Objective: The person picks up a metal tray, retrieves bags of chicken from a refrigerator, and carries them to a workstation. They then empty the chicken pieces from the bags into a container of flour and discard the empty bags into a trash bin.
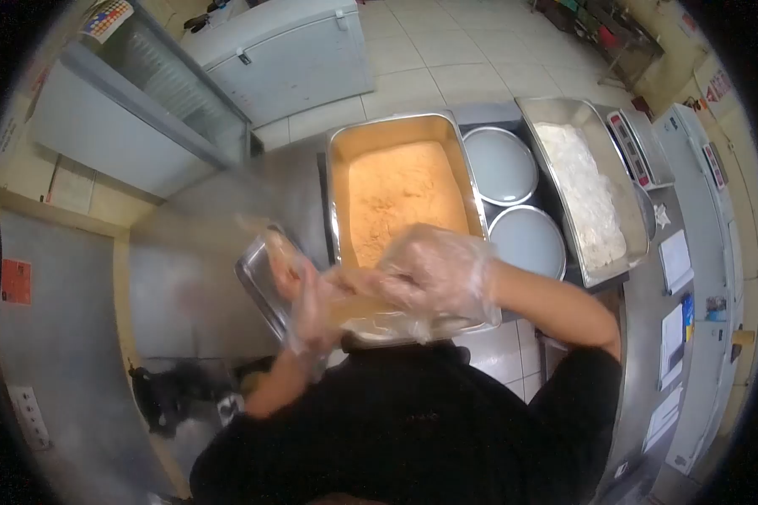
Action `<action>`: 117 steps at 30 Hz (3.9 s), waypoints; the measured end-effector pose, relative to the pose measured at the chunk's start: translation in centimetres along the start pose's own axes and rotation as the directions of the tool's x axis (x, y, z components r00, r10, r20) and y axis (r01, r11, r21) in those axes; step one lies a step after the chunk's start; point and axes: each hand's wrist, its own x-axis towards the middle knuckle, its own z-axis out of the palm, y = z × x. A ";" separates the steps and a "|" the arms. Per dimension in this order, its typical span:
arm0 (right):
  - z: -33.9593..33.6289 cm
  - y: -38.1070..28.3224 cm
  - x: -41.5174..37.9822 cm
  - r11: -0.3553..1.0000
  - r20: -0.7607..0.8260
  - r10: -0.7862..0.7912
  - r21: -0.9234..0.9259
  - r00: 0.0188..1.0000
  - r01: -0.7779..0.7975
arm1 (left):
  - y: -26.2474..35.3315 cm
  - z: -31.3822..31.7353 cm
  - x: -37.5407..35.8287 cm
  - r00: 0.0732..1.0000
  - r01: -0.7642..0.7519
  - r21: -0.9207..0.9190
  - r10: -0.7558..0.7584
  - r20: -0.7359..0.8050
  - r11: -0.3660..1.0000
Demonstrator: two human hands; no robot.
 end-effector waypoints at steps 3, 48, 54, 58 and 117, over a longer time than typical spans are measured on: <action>-0.7 -0.9 1.9 0.993 0.255 0.114 -0.032 0.960 -0.110 | -0.1 1.8 0.3 0.908 0.390 -0.201 -0.411 -0.078 0.899; 10.5 2.1 -2.3 0.875 -0.708 0.154 -0.226 0.689 -0.428 | -0.8 4.5 8.8 0.937 -0.321 -0.506 0.193 -0.291 0.800; 11.5 5.2 -5.0 0.903 -0.796 0.364 0.428 0.483 0.025 | 1.0 3.0 9.7 0.915 -0.383 -0.459 0.260 -0.310 0.802; 9.7 4.0 -6.9 0.546 -0.561 0.650 0.814 0.512 0.198 | 2.2 -0.3 11.0 0.897 -0.439 -0.462 0.347 -0.275 0.771; 12.6 0.2 1.2 0.933 -0.636 0.261 -0.026 0.727 -0.358 | 0.3 -0.9 5.5 0.938 -0.344 -0.498 0.274 -0.210 0.796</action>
